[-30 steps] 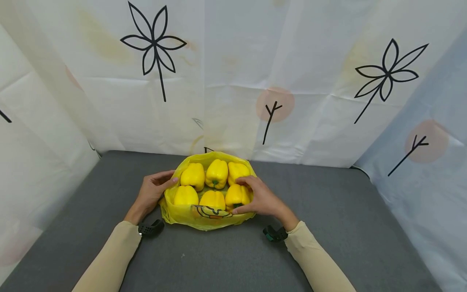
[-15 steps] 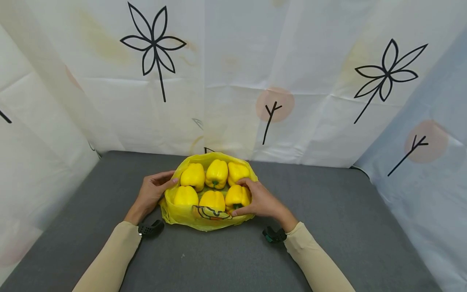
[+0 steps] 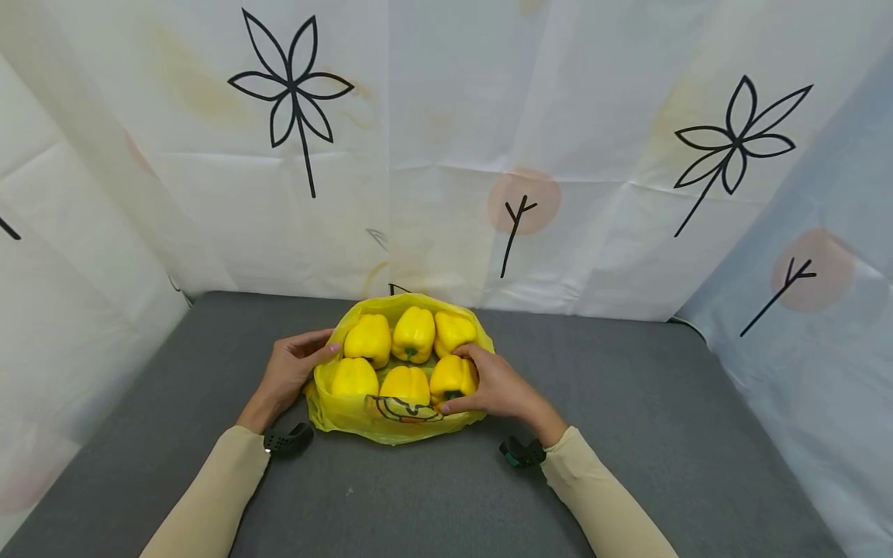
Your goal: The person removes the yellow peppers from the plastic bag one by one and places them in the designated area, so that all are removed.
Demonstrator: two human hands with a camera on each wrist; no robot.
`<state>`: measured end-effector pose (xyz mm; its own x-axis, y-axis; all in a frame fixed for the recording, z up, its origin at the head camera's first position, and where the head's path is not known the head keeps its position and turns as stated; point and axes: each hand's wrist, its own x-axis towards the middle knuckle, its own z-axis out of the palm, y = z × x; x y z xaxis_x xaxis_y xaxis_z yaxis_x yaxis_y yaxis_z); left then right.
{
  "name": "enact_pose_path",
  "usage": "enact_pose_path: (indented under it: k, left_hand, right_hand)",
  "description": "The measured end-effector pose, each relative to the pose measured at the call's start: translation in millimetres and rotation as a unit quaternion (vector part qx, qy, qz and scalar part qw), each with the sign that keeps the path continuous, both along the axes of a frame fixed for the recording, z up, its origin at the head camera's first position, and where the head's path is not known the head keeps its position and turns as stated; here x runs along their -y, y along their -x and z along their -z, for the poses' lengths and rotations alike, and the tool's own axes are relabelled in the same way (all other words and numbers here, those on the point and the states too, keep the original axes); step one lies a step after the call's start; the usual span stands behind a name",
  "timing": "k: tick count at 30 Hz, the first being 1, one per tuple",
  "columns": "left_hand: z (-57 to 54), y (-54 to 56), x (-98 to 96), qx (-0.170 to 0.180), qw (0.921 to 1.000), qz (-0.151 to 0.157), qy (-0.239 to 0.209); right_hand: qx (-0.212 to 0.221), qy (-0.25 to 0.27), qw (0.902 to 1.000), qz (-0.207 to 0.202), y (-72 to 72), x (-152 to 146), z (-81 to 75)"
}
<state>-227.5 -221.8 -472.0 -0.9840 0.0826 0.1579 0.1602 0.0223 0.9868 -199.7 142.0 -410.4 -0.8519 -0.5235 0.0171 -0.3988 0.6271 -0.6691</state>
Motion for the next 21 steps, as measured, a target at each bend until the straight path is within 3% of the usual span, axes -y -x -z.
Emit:
enact_pose_path:
  k: [21]
  left_hand:
    - [-4.6, -2.4, -1.6, 0.006, 0.9999, -0.007, 0.006]
  right_hand:
    - [-0.004, 0.013, 0.9988, 0.048, -4.0, 7.0, 1.6]
